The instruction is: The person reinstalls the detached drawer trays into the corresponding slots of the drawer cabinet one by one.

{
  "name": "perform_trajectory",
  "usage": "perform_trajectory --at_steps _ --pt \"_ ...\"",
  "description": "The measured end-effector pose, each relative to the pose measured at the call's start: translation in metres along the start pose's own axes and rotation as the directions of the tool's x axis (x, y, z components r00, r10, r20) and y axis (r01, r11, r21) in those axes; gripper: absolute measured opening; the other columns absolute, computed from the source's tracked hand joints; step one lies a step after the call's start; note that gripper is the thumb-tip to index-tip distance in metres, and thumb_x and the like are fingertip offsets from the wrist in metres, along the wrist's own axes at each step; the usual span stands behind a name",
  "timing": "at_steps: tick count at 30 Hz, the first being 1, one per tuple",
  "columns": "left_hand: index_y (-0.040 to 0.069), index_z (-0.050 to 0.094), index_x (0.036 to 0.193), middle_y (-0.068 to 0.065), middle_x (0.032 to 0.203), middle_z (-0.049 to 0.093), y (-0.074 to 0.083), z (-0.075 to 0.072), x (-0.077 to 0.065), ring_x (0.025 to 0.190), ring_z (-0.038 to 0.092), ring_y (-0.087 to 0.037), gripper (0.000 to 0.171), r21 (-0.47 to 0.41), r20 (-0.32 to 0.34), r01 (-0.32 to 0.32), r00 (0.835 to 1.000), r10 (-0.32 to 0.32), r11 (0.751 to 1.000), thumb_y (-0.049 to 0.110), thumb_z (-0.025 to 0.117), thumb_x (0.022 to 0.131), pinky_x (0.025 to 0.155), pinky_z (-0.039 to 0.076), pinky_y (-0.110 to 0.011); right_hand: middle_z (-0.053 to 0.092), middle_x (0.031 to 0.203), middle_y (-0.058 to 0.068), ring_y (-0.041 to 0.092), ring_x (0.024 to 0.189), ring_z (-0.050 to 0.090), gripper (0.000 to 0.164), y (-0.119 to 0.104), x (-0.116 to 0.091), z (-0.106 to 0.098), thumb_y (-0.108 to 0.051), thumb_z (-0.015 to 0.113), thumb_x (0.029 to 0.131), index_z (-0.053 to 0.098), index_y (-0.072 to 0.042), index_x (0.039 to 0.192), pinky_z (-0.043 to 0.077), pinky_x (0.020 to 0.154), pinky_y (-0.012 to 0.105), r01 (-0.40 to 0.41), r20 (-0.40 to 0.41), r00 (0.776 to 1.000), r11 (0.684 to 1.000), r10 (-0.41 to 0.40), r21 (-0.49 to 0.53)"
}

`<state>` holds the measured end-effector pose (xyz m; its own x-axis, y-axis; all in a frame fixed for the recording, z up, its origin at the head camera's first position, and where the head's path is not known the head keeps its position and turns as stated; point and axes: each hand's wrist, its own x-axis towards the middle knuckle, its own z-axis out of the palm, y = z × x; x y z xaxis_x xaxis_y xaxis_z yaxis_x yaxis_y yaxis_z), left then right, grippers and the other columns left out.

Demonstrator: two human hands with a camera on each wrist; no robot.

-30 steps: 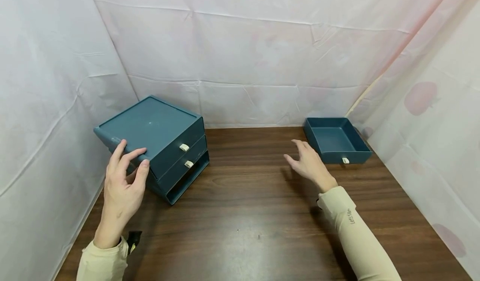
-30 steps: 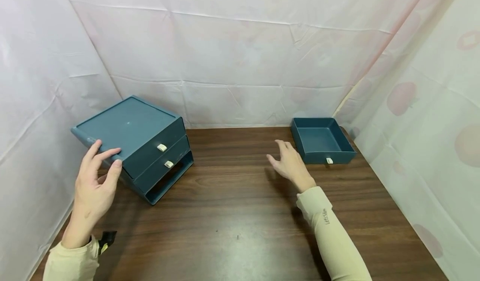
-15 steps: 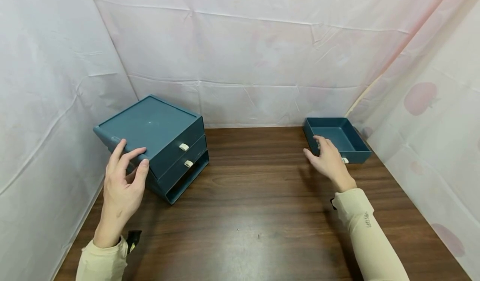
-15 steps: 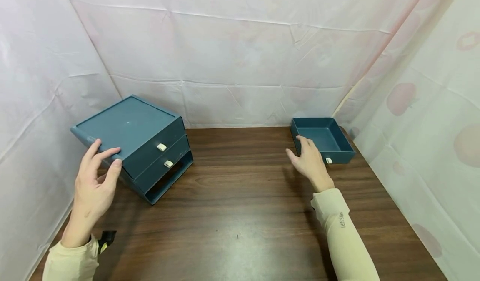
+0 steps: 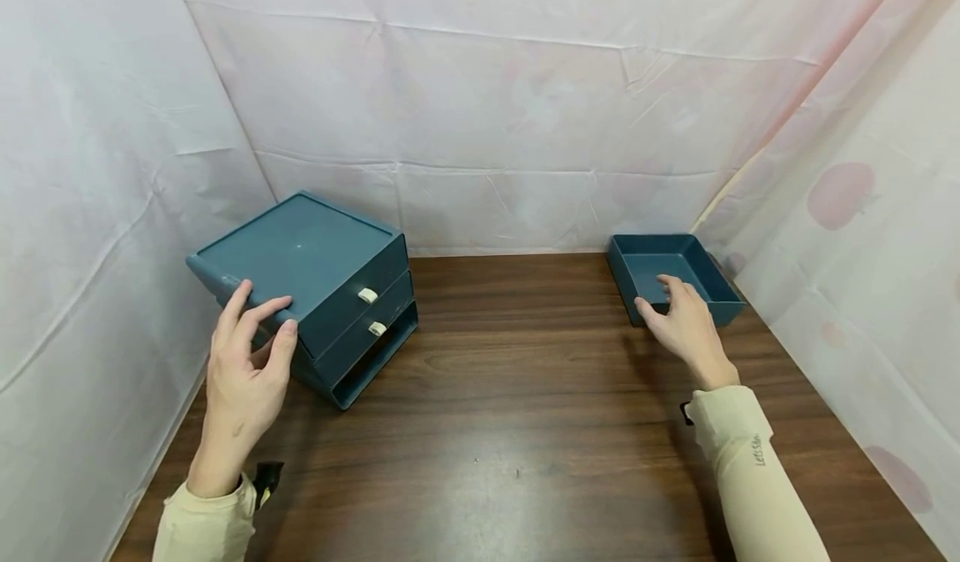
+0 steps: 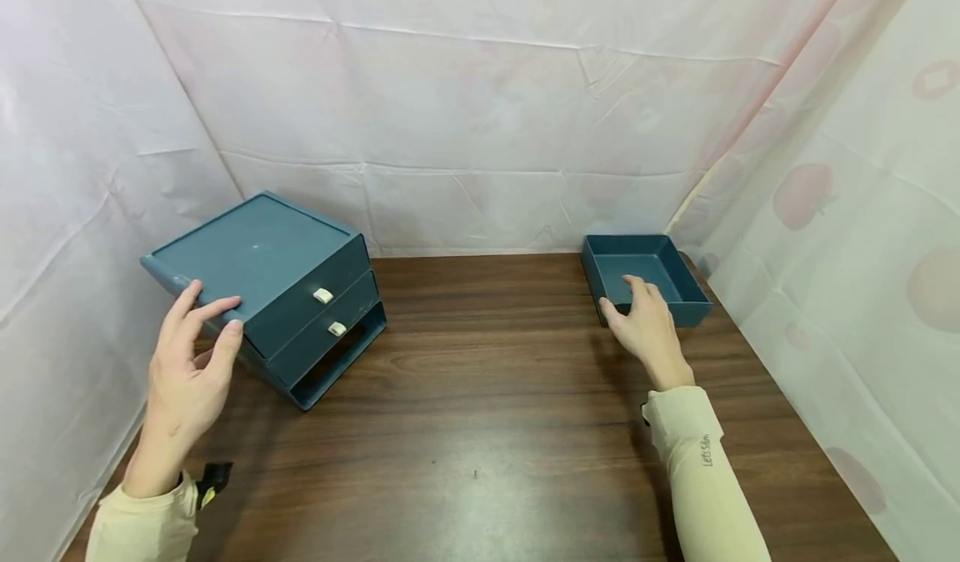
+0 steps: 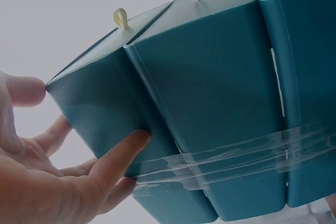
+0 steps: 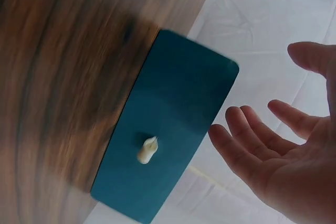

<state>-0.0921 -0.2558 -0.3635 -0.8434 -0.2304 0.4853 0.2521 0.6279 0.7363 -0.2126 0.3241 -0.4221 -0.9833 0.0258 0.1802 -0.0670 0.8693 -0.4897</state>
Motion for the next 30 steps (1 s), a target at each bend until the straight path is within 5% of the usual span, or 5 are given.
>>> perform_trajectory --at_steps 13,25,30 --pt "0.015 0.071 0.139 0.002 0.174 0.032 0.002 -0.001 0.0 0.161 0.028 -0.031 0.035 0.005 -0.009 -0.004 1.0 0.004 1.0 0.021 0.067 0.105 0.09 0.038 0.006 0.053 0.133 0.038 0.053 0.115 0.053 0.081 0.028 -0.006 -0.013 -0.048 0.053 0.108 0.031 0.01 0.161 0.046 0.091 0.069 -0.136 -0.005 0.991 0.99 0.136 -0.041" --pt "0.016 0.071 0.14 0.004 0.174 0.032 0.001 -0.003 -0.003 0.161 0.027 -0.03 0.035 0.008 -0.002 0.012 1.0 -0.012 1.0 0.022 0.067 0.106 0.09 0.038 0.006 0.052 0.14 0.04 0.06 0.126 0.049 0.078 0.056 -0.006 0.002 -0.047 0.056 0.107 0.035 0.004 0.162 0.046 0.095 0.073 -0.179 0.024 0.983 0.976 0.183 -0.123" --pt "0.015 0.07 0.14 0.005 0.174 0.033 0.001 -0.002 -0.003 0.161 0.028 -0.027 0.035 0.007 -0.007 0.018 1.0 -0.018 1.0 0.023 0.066 0.106 0.091 0.04 0.004 0.059 0.128 0.038 0.058 0.116 0.057 0.076 0.062 -0.004 0.007 -0.05 0.062 0.105 0.045 0.005 0.155 0.05 0.088 0.07 -0.158 -0.036 0.987 0.979 0.155 -0.132"
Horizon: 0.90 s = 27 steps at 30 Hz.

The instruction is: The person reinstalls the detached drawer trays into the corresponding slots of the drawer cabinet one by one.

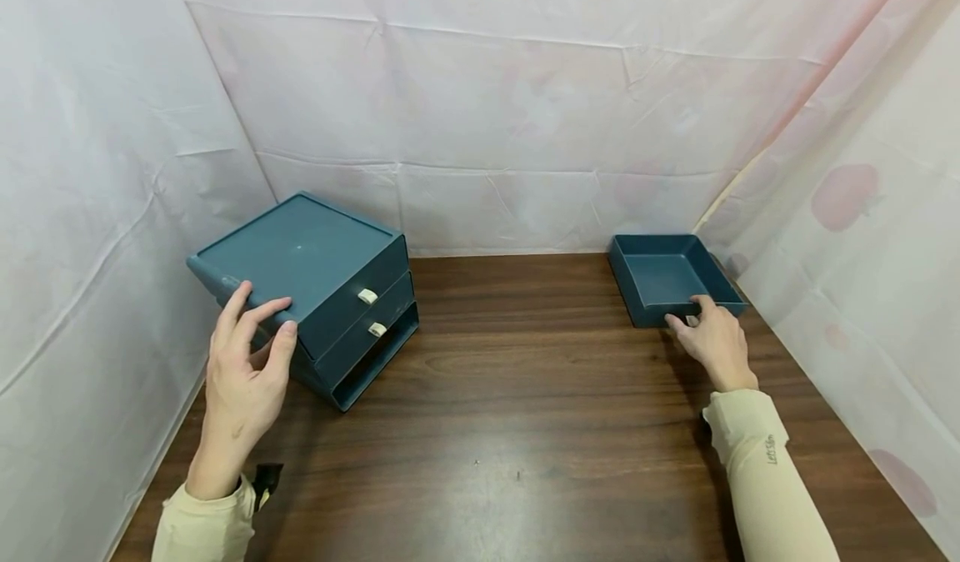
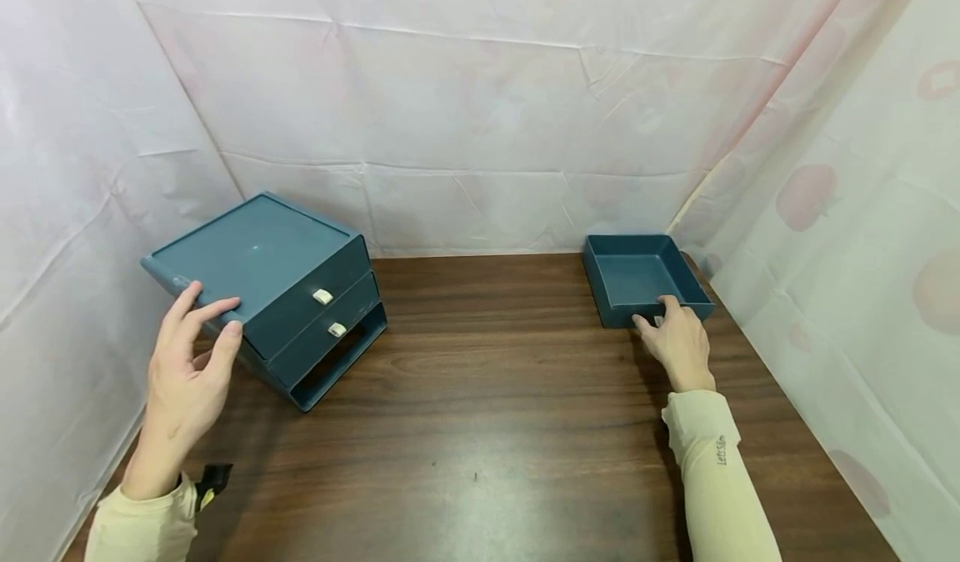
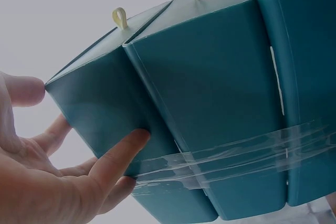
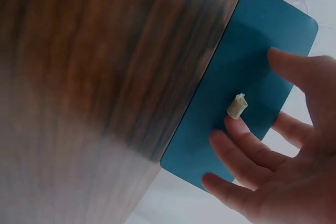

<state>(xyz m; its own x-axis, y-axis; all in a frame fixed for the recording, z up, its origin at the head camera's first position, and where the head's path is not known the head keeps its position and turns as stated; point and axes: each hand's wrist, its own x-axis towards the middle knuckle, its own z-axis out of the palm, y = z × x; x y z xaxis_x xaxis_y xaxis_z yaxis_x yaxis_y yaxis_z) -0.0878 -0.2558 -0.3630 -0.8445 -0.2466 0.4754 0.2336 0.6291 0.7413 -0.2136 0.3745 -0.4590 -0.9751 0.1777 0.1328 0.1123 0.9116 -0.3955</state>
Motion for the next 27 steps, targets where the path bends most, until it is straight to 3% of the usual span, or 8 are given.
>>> perform_trajectory --at_steps 9,20,27 --pt "0.015 0.07 0.14 0.003 0.174 0.032 -0.001 0.0 0.0 0.162 0.027 -0.029 0.035 0.003 0.007 -0.006 1.0 0.006 1.0 0.022 0.066 0.106 0.091 0.039 0.005 0.067 0.115 0.039 0.056 0.1 0.064 0.079 0.002 -0.004 0.0 -0.055 0.072 0.099 0.056 0.009 0.143 0.053 0.081 0.068 0.024 -0.108 0.994 1.0 -0.022 0.02" --pt "0.016 0.071 0.14 0.003 0.174 0.032 -0.003 0.0 0.001 0.161 0.028 -0.03 0.035 -0.005 0.003 -0.013 1.0 0.013 1.0 0.021 0.068 0.105 0.09 0.039 0.005 0.068 0.113 0.036 0.056 0.104 0.062 0.074 0.0 -0.004 0.0 -0.053 0.075 0.097 0.06 0.005 0.14 0.049 0.09 0.073 0.022 -0.206 0.979 0.998 -0.011 0.053" --pt "0.016 0.071 0.139 0.003 0.174 0.032 -0.003 0.0 0.001 0.161 0.028 -0.03 0.035 -0.008 0.002 -0.015 1.0 0.015 1.0 0.02 0.068 0.105 0.09 0.039 0.005 0.071 0.109 0.032 0.052 0.097 0.064 0.075 -0.007 -0.006 -0.015 -0.057 0.074 0.097 0.061 0.003 0.14 0.051 0.082 0.066 0.006 -0.206 0.979 0.998 0.008 0.068"
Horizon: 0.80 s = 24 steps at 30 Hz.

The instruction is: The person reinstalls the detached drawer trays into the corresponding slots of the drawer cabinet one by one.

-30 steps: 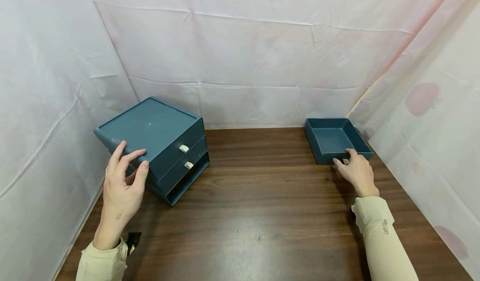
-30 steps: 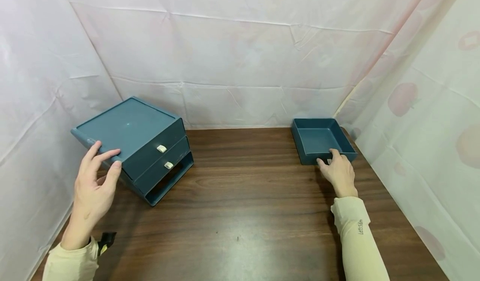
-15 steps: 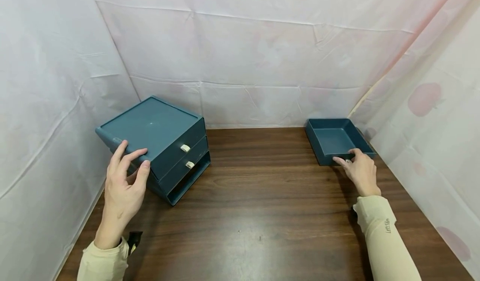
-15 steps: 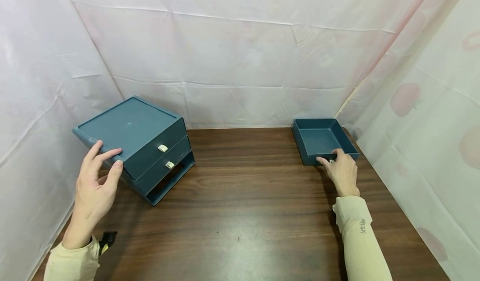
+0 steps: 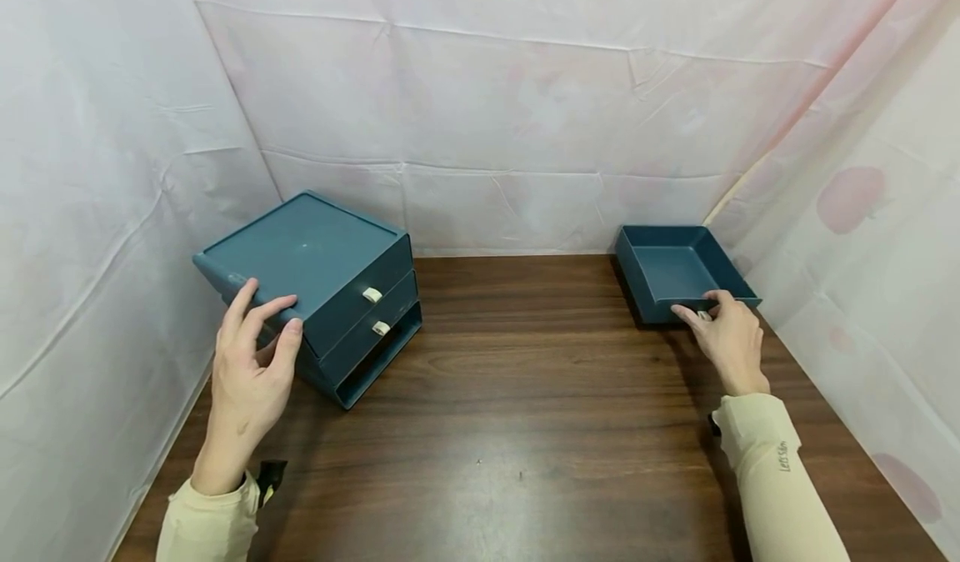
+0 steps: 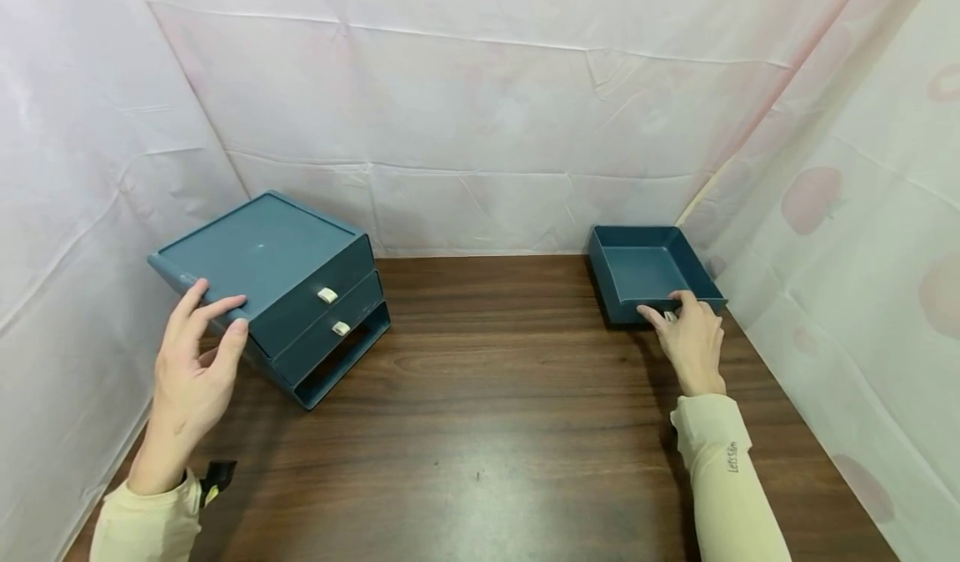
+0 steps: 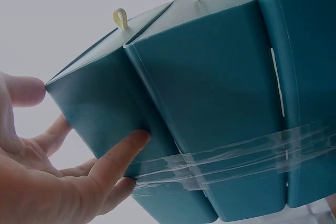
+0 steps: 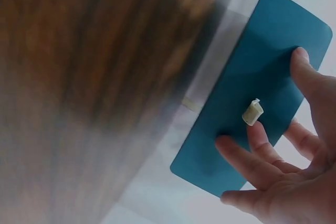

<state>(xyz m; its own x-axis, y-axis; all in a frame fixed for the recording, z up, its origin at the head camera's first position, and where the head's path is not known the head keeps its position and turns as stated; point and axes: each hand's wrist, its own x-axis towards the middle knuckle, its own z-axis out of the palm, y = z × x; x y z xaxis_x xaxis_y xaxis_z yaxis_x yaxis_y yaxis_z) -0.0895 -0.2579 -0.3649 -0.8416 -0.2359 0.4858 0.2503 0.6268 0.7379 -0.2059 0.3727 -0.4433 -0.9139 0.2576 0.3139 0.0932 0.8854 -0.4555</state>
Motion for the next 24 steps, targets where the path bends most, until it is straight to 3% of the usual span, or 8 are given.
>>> perform_trajectory --at_steps 5,14,24 --pt "0.016 0.071 0.139 0.003 0.174 0.033 -0.001 0.001 0.001 0.161 0.028 -0.03 0.035 -0.003 -0.005 0.007 1.0 -0.007 1.0 0.02 0.068 0.105 0.09 0.039 0.005 0.071 0.11 0.032 0.05 0.094 0.064 0.08 -0.008 0.001 -0.015 -0.06 0.07 0.098 0.059 0.003 0.144 0.052 0.077 0.062 0.0 0.019 1.0 1.0 0.0 -0.011" --pt "0.017 0.072 0.139 0.003 0.174 0.033 -0.001 0.001 0.002 0.161 0.028 -0.03 0.035 0.007 -0.004 0.004 1.0 -0.004 1.0 0.021 0.068 0.105 0.089 0.038 0.006 0.07 0.113 0.034 0.054 0.102 0.062 0.081 -0.014 -0.003 -0.032 -0.06 0.073 0.096 0.059 0.004 0.144 0.048 0.091 0.07 0.005 0.011 1.0 1.0 -0.005 -0.03" --pt "0.016 0.07 0.141 0.002 0.175 0.031 -0.001 0.0 0.002 0.161 0.027 -0.031 0.035 0.021 0.003 -0.005 1.0 0.005 1.0 0.023 0.066 0.106 0.09 0.038 0.006 0.072 0.107 0.031 0.049 0.091 0.066 0.075 -0.021 -0.019 -0.021 -0.058 0.077 0.094 0.064 0.002 0.138 0.05 0.077 0.065 0.072 0.006 0.997 0.997 -0.072 -0.01"
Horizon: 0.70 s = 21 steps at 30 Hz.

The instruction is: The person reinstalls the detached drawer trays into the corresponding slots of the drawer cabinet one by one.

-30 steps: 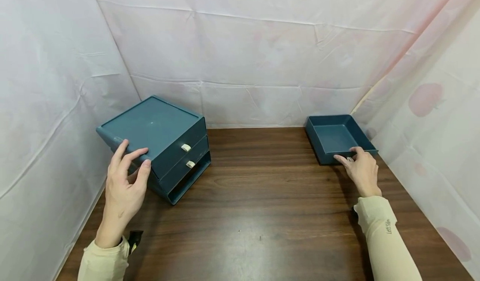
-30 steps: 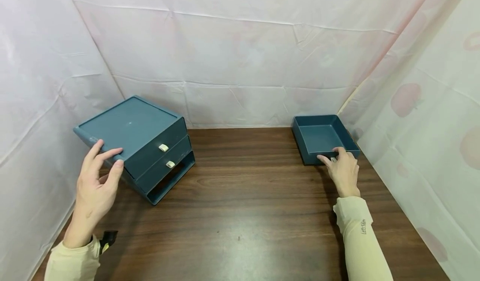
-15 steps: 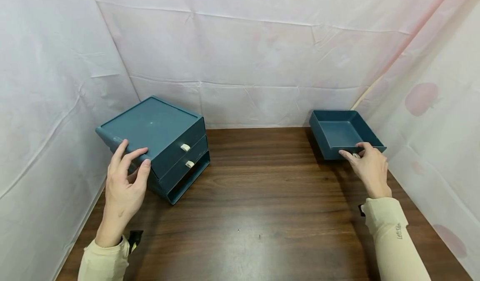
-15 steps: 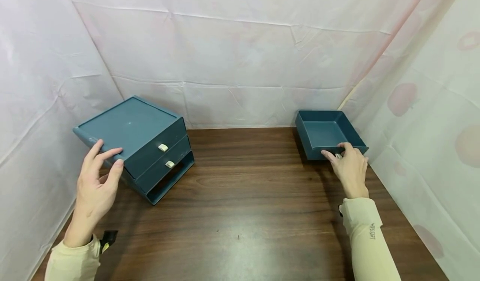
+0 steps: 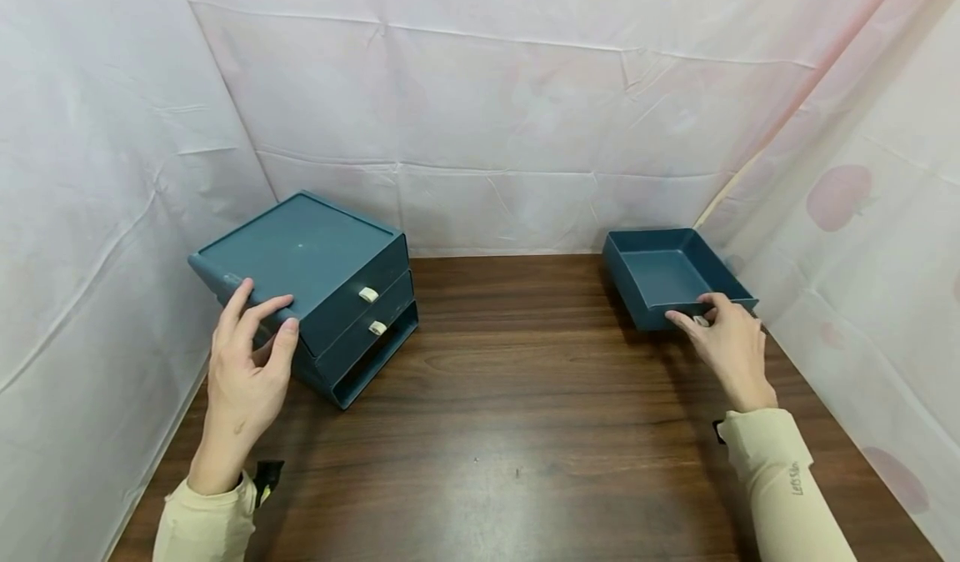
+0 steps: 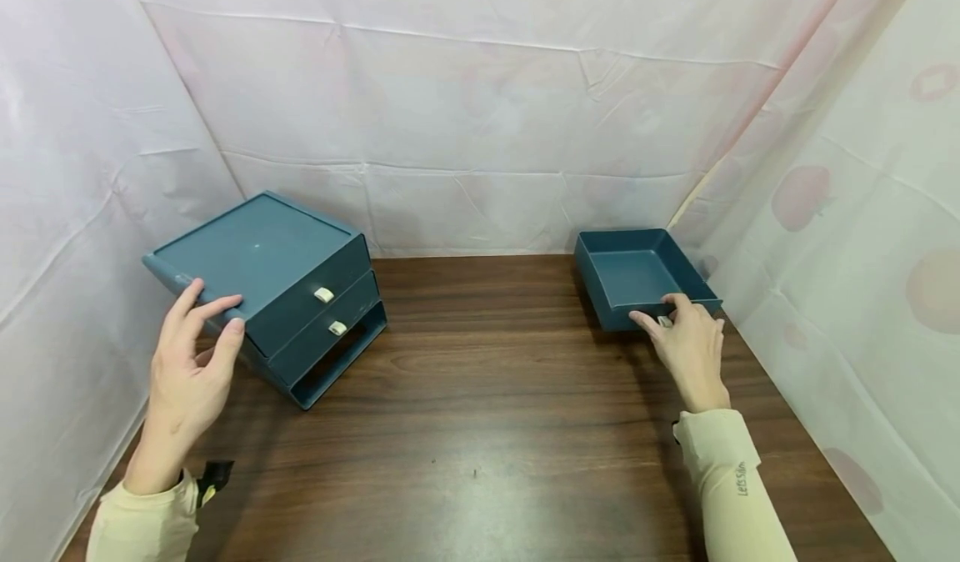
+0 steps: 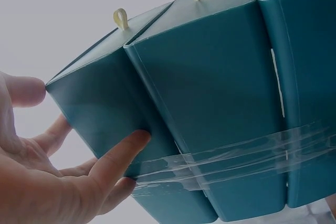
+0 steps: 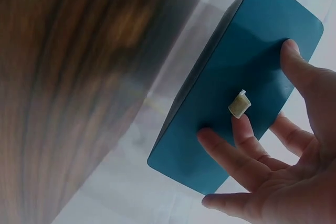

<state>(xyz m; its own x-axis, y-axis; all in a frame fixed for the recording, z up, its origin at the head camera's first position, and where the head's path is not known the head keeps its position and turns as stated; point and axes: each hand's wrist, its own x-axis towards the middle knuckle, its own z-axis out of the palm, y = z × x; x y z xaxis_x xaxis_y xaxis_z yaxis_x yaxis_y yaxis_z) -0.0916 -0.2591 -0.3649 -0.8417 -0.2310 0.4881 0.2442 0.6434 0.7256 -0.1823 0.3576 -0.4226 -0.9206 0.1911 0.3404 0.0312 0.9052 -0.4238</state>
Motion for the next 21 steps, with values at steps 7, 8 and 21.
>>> perform_trajectory --at_steps 7,8,21 --pt "0.016 0.07 0.14 0.002 0.175 0.031 -0.001 0.001 0.0 0.161 0.027 -0.032 0.035 -0.009 0.0 -0.003 1.0 0.003 1.0 0.022 0.067 0.106 0.089 0.037 0.006 0.069 0.109 0.031 0.047 0.1 0.065 0.07 -0.018 -0.015 0.015 -0.054 0.078 0.094 0.064 0.001 0.136 0.041 0.099 0.077 0.069 0.061 0.996 0.997 -0.07 0.026" --pt "0.016 0.07 0.14 0.002 0.175 0.031 -0.001 0.001 0.0 0.161 0.027 -0.032 0.035 -0.01 0.002 -0.002 1.0 0.002 1.0 0.022 0.067 0.106 0.089 0.037 0.006 0.069 0.108 0.03 0.047 0.101 0.065 0.069 -0.021 -0.016 0.017 -0.053 0.079 0.094 0.064 0.001 0.135 0.036 0.105 0.08 0.075 0.068 0.995 0.997 -0.078 0.035" --pt "0.016 0.07 0.14 0.002 0.174 0.032 -0.003 0.003 0.001 0.161 0.027 -0.032 0.035 -0.015 0.004 0.004 1.0 -0.004 1.0 0.022 0.067 0.106 0.09 0.038 0.006 0.072 0.097 0.02 0.043 0.097 0.067 0.055 -0.057 -0.04 0.03 -0.044 0.086 0.09 0.069 -0.002 0.122 0.027 0.113 0.085 0.181 0.07 0.98 0.98 -0.187 0.081"
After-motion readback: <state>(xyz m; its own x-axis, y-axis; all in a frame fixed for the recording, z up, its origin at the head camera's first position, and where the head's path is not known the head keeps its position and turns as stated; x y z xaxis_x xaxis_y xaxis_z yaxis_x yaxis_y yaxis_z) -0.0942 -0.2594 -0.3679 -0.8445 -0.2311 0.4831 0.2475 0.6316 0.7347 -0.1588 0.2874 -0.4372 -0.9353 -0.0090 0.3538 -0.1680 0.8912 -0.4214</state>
